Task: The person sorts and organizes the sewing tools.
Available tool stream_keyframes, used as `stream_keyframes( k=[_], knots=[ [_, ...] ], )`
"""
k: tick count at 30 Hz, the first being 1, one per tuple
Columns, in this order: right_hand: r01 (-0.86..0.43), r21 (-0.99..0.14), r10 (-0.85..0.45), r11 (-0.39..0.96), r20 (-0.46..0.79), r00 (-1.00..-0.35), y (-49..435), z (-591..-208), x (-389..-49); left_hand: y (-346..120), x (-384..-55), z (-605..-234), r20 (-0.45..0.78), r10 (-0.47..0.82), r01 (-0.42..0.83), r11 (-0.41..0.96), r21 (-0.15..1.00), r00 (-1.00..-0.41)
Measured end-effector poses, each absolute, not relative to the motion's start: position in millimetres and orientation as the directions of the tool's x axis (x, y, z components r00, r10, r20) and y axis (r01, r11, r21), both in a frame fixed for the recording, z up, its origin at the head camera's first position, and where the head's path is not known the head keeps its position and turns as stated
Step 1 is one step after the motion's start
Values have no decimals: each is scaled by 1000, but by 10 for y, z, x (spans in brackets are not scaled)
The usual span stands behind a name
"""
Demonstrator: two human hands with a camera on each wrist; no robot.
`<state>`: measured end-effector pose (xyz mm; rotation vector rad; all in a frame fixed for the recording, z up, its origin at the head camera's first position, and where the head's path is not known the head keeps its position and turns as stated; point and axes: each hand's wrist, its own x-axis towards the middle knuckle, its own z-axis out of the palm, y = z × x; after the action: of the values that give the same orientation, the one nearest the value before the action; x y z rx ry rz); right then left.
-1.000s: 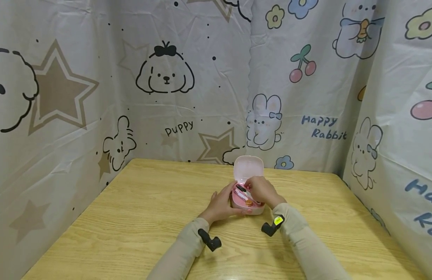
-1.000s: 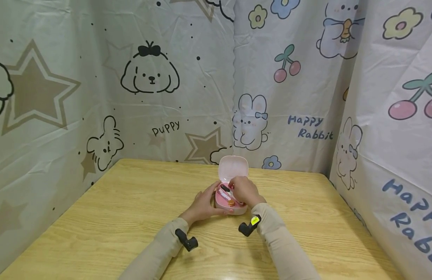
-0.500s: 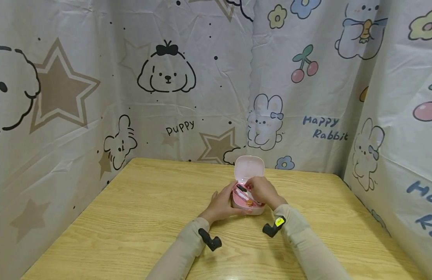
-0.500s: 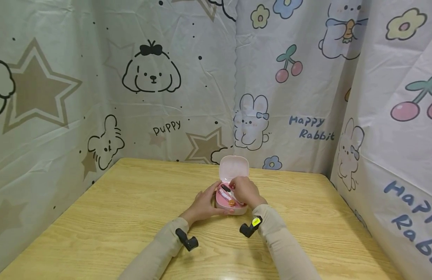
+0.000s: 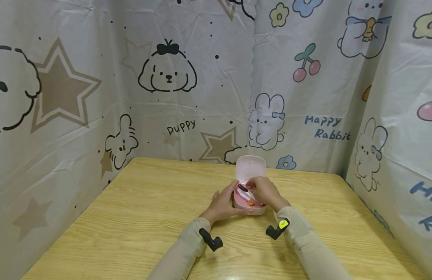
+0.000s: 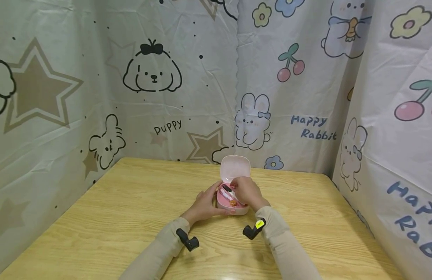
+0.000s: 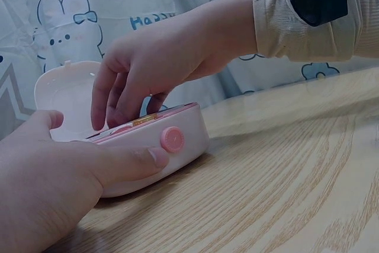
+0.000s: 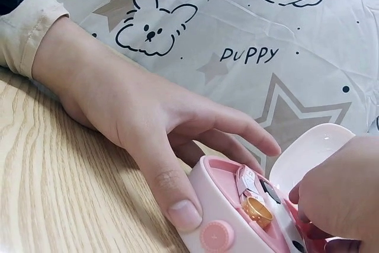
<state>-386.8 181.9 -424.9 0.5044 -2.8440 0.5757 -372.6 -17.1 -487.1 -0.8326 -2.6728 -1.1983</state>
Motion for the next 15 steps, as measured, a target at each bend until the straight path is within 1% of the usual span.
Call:
stream_keyframes(
  k=[6,15],
  knots=[
    [-384,-366,-289,848,289,-913,1861,-4258,-3865,-166,-3742,-4875,281,435,500,551,668,-855],
    [-420,-402,-294,814,337,-894,1941,-4295,-3850,-161,-3738,-4870,295,437,509,536,674,-850]
  ],
)
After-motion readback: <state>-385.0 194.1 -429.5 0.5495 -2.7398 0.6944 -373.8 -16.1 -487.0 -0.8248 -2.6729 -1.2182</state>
